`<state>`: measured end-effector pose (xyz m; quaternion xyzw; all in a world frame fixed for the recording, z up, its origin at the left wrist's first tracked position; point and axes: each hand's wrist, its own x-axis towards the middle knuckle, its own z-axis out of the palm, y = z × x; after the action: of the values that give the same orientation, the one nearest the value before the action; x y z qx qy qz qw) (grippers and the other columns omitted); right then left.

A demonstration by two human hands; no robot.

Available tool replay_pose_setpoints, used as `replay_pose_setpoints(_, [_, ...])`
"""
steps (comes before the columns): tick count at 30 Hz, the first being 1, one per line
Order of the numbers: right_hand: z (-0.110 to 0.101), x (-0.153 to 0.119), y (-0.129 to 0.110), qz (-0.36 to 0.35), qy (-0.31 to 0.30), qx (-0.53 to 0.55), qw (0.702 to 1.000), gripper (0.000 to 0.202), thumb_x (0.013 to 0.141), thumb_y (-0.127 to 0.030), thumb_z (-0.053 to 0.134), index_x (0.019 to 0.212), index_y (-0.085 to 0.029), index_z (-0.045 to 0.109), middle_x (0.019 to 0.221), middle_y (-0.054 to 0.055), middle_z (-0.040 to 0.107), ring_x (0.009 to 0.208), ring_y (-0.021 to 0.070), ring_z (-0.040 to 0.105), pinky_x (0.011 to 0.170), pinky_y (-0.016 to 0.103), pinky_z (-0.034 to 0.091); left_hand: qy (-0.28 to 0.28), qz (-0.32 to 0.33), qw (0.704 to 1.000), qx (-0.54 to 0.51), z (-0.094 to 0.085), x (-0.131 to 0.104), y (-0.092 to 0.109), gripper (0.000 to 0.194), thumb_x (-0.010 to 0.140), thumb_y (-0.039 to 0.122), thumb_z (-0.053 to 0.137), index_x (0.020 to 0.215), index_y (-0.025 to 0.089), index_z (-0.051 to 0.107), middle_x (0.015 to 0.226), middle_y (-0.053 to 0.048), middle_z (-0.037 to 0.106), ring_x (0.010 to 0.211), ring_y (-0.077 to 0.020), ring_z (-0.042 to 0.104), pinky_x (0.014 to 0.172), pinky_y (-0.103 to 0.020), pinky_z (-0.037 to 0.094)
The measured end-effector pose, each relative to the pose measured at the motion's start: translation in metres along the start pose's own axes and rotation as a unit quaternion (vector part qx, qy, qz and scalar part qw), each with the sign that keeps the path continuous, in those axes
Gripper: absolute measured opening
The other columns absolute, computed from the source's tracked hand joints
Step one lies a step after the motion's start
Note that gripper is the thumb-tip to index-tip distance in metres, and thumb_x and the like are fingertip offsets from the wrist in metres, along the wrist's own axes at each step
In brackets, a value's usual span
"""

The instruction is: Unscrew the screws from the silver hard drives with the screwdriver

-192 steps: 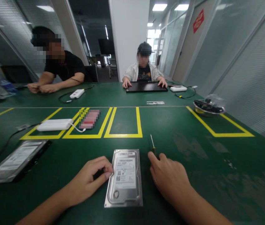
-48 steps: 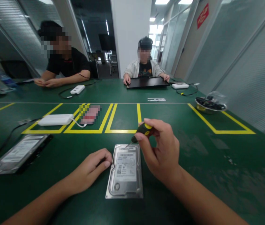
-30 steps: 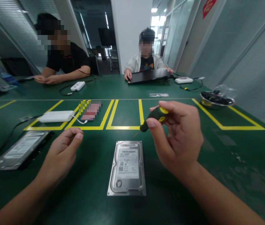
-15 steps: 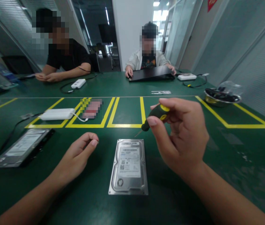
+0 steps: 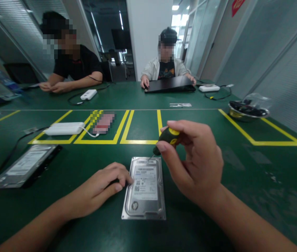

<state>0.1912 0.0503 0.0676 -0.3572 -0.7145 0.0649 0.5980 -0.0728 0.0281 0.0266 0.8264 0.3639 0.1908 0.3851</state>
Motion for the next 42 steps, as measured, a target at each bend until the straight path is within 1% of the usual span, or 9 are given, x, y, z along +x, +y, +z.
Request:
replay_pose_setpoints(3, [0.0, -0.001, 0.001, -0.006, -0.005, 0.005, 1.0, 0.047, 0.08, -0.015, 0.071, 0.123, -0.028, 0.057, 0.109, 0.007, 0.063, 0.093, 0.0236, 0.066, 0.073, 0.042, 0.06, -0.047, 0.002, 0.999, -0.007, -0.007, -0.002, 0.005, 0.014, 0.098, 0.024, 0.046, 0.092, 0.024, 0.059, 0.12, -0.003, 0.069, 0.131, -0.023, 0.044, 0.105, -0.041, 0.033])
replay_pose_setpoints(5, [0.001, -0.001, 0.002, -0.011, -0.007, 0.011, 1.0, 0.049, 0.079, -0.013, 0.071, 0.123, -0.028, 0.057, 0.11, 0.007, 0.062, 0.093, 0.0234, 0.066, 0.072, 0.041, 0.06, -0.08, -0.008, 0.995, -0.055, -0.011, -0.006, 0.008, 0.016, 0.099, 0.027, 0.045, 0.089, 0.024, 0.057, 0.108, -0.003, 0.074, 0.134, -0.0231, 0.043, 0.108, -0.044, 0.029])
replay_pose_setpoints(9, [0.003, -0.001, 0.002, -0.021, -0.001, 0.016, 1.0, 0.048, 0.079, -0.013, 0.072, 0.123, -0.027, 0.058, 0.108, 0.006, 0.063, 0.091, 0.0227, 0.067, 0.071, 0.039, 0.059, -0.103, -0.063, 0.97, -0.212, -0.012, -0.011, 0.005, 0.021, 0.102, 0.035, 0.04, 0.091, 0.022, 0.052, 0.073, -0.003, 0.072, 0.094, -0.021, 0.066, 0.093, -0.039, 0.042])
replay_pose_setpoints(11, [0.004, 0.0, 0.001, -0.024, 0.004, 0.013, 1.0, 0.046, 0.079, -0.014, 0.072, 0.121, -0.027, 0.059, 0.107, 0.005, 0.064, 0.091, 0.0221, 0.067, 0.071, 0.038, 0.059, -0.086, -0.093, 0.956, -0.264, -0.008, -0.011, 0.001, 0.023, 0.101, 0.038, 0.041, 0.094, 0.02, 0.052, 0.07, -0.002, 0.069, 0.077, -0.0174, 0.064, 0.082, -0.033, 0.045])
replay_pose_setpoints(13, [0.004, 0.0, 0.0, -0.025, 0.0, 0.011, 1.0, 0.045, 0.08, -0.014, 0.071, 0.121, -0.026, 0.058, 0.107, 0.005, 0.064, 0.091, 0.0214, 0.067, 0.07, 0.037, 0.059, -0.044, -0.107, 0.953, -0.279, -0.004, -0.008, -0.002, 0.023, 0.101, 0.039, 0.042, 0.094, 0.019, 0.051, 0.072, -0.001, 0.067, 0.076, -0.0161, 0.062, 0.079, -0.03, 0.045])
replay_pose_setpoints(16, [0.005, -0.001, -0.002, -0.032, -0.015, 0.012, 0.999, 0.044, 0.08, -0.013, 0.07, 0.121, -0.025, 0.058, 0.104, 0.005, 0.065, 0.092, 0.0206, 0.067, 0.069, 0.034, 0.059, 0.035, -0.106, 0.967, -0.227, 0.003, -0.002, -0.005, 0.022, 0.101, 0.037, 0.043, 0.092, 0.019, 0.053, 0.081, -0.001, 0.065, 0.08, -0.0155, 0.058, 0.076, -0.028, 0.043])
replay_pose_setpoints(20, [0.007, -0.004, -0.006, -0.009, -0.036, 0.027, 0.999, 0.044, 0.082, -0.014, 0.068, 0.122, -0.028, 0.057, 0.105, 0.005, 0.065, 0.094, 0.0212, 0.067, 0.07, 0.035, 0.059, 0.097, -0.081, 0.99, -0.062, 0.01, 0.006, -0.007, 0.019, 0.097, 0.031, 0.048, 0.086, 0.019, 0.059, 0.085, -0.002, 0.06, 0.083, -0.0174, 0.054, 0.075, -0.029, 0.041])
replay_pose_setpoints(25, [0.01, -0.009, -0.008, -0.003, -0.052, 0.029, 0.998, 0.045, 0.082, -0.014, 0.067, 0.123, -0.029, 0.055, 0.104, 0.003, 0.064, 0.092, 0.0207, 0.066, 0.073, 0.036, 0.059, 0.094, -0.044, 0.995, -0.01, 0.015, 0.01, -0.011, 0.017, 0.095, 0.027, 0.05, 0.086, 0.019, 0.062, 0.086, -0.003, 0.062, 0.086, -0.0188, 0.054, 0.077, -0.031, 0.039])
replay_pose_setpoints(42, [0.016, -0.016, -0.014, -0.001, -0.089, 0.063, 0.994, 0.046, 0.083, -0.011, 0.064, 0.124, -0.029, 0.052, 0.104, 0.005, 0.063, 0.094, 0.0207, 0.065, 0.078, 0.037, 0.058, 0.09, -0.028, 0.995, 0.014, 0.019, 0.012, -0.015, 0.013, 0.094, 0.024, 0.054, 0.085, 0.02, 0.063, 0.087, -0.002, 0.063, 0.087, -0.0184, 0.056, 0.078, -0.032, 0.04])
